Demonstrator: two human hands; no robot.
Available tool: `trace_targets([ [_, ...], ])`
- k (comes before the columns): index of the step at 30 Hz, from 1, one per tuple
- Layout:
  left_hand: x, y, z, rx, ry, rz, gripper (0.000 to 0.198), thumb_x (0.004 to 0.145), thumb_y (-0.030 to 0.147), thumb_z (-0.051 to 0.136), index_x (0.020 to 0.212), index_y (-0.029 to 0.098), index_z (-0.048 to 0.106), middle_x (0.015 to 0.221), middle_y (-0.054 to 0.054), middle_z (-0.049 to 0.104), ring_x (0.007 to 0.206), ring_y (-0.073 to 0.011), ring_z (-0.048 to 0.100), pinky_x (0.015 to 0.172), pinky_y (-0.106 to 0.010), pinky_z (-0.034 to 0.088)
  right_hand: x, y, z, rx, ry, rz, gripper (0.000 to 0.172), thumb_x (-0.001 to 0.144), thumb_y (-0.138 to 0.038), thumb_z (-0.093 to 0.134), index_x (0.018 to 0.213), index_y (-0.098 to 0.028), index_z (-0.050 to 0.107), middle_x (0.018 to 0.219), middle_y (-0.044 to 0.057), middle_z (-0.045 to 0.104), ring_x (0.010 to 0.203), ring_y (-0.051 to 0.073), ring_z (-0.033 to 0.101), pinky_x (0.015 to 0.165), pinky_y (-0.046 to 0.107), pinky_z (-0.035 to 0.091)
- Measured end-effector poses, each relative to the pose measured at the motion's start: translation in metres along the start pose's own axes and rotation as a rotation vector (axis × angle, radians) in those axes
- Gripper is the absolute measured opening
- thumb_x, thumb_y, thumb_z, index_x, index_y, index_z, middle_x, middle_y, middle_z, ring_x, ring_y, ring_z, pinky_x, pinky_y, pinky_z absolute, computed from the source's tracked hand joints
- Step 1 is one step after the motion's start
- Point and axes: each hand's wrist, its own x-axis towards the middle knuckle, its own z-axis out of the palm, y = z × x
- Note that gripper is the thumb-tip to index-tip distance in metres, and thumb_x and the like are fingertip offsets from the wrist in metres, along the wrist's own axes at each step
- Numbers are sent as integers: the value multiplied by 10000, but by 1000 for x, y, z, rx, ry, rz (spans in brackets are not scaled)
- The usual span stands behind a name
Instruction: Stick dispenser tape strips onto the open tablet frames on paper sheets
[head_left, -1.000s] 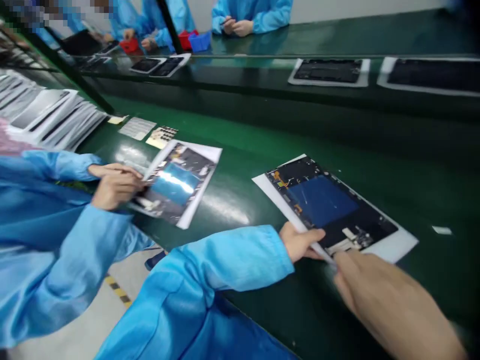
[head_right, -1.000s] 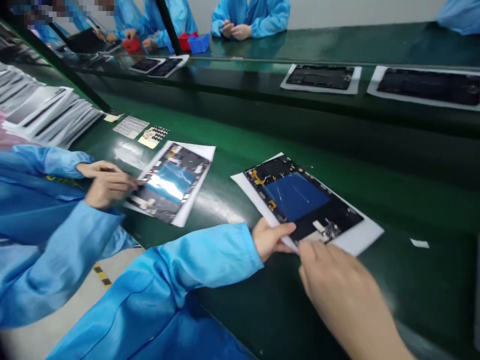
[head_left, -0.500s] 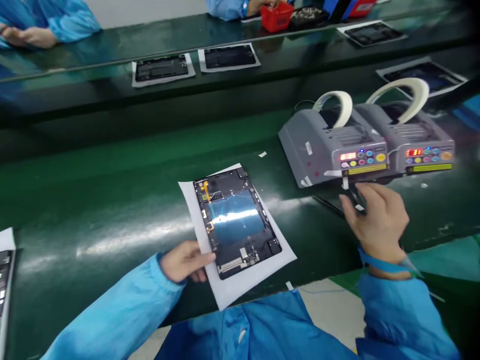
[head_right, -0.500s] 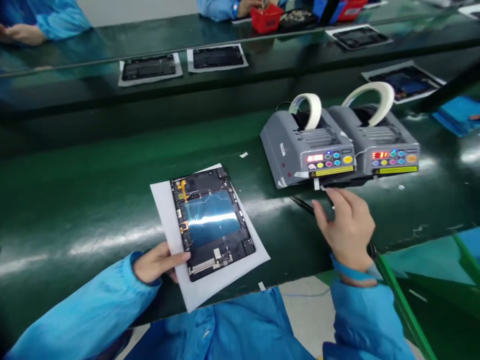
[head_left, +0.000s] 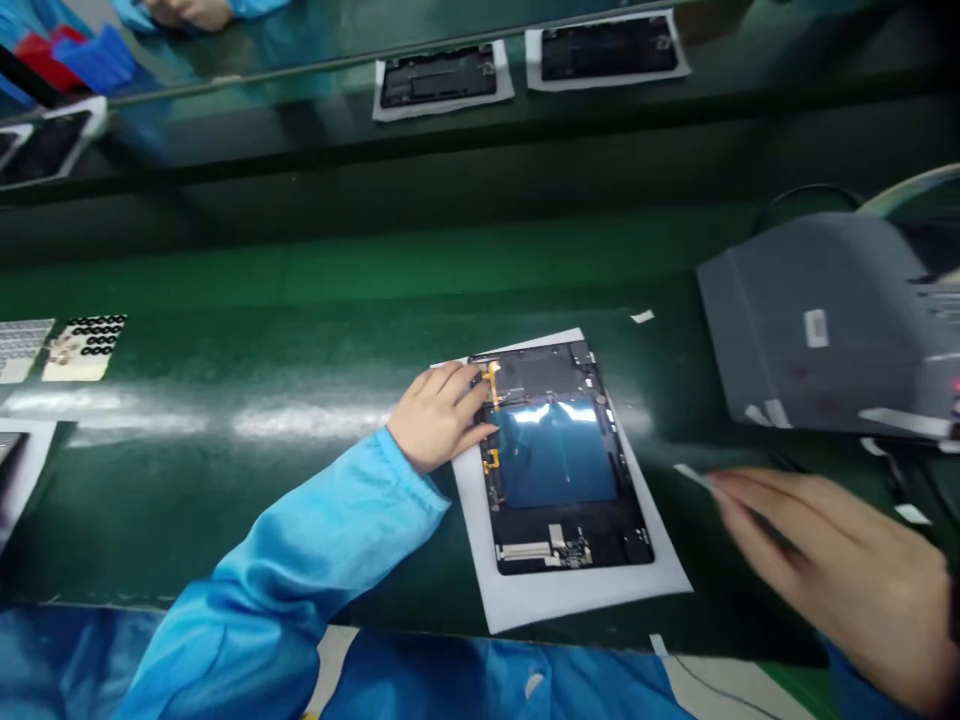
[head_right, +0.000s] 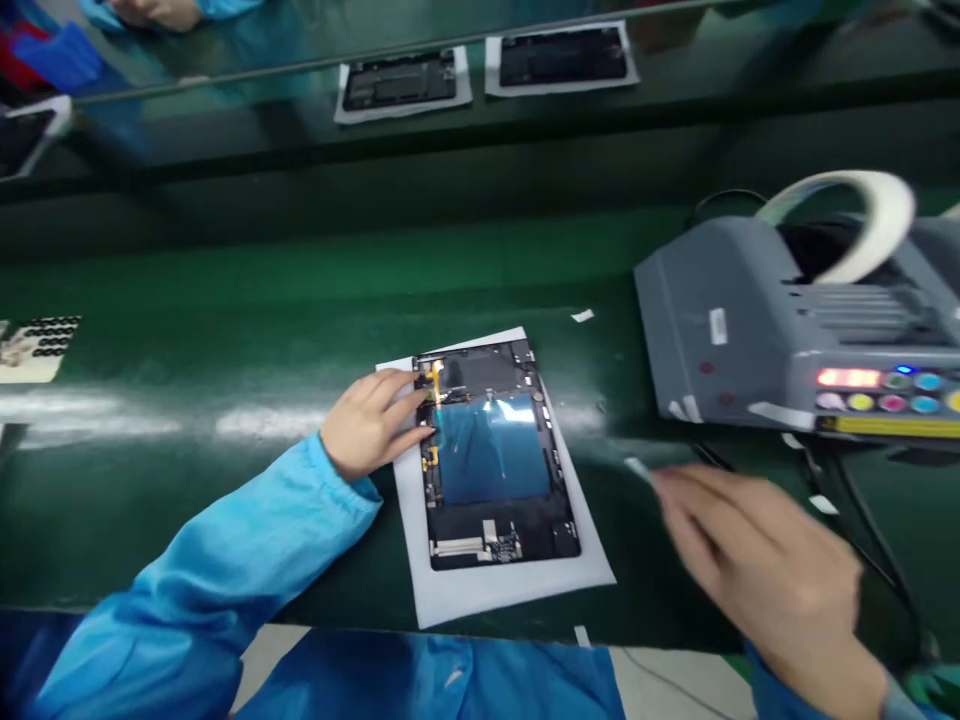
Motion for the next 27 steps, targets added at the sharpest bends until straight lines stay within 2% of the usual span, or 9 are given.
trace_targets([
  [3, 2, -14, 18, 0, -5, 45, 619, 1022, 598, 388, 1258, 84, 638, 1211, -177, 682, 1141, -293, 625, 945, -404, 510, 54, -34, 29, 11, -88, -201, 328, 859, -202, 720, 1186, -212, 696, 1117, 34, 735, 930, 178, 698, 833, 323, 549],
  [7, 0, -18, 25, -39, -48, 34, 638, 1007, 637, 395, 1271, 110, 638, 1260, -143, 674, 1162, -296, 601, 979, -421, 462, 144, -67, 76, -7, -37, -356, 234, 908, -201, 660, 1138, -196, 701, 1078, 41, 746, 892, 166, 691, 772, 289, 509],
  [10, -1, -15, 24, -60, -27, 5, 625, 1028, 617, 346, 1241, 120, 659, 1235, -112, 690, 1144, -284, 595, 981, -421, 449, 187, -84, 98, -102, 41, -426, 174, 915, -142, 630, 1073, -149, 703, 973, 32, 758, 781, 136, 669, 706, 271, 472],
  [13, -1, -12, 24, -99, -22, -19, 608, 1032, 603, 351, 1225, 124, 672, 1248, -102, 686, 1146, -280, 587, 994, -427, 447, 198, -92, 103, -159, 32, -476, 138, 928, -145, 622, 1042, -145, 699, 917, 20, 757, 731, 119, 647, 693, 256, 461],
  [18, -3, -7, 26, -144, -38, -59, 545, 996, 581, 481, 1204, 120, 685, 1299, -117, 660, 1190, -298, 569, 1025, -450, 448, 186, -90, 101, -192, -32, -492, 182, 905, -152, 645, 1083, -144, 679, 918, 32, 751, 759, 133, 650, 695, 270, 459],
  [27, -3, -5, 26, -180, -36, -72, 518, 990, 548, 501, 1202, 112, 682, 1315, -129, 654, 1206, -316, 570, 1034, -477, 457, 182, -91, 102, -207, -83, -523, 210, 887, -144, 659, 1090, -101, 695, 946, 69, 732, 791, 168, 625, 698, 300, 452],
])
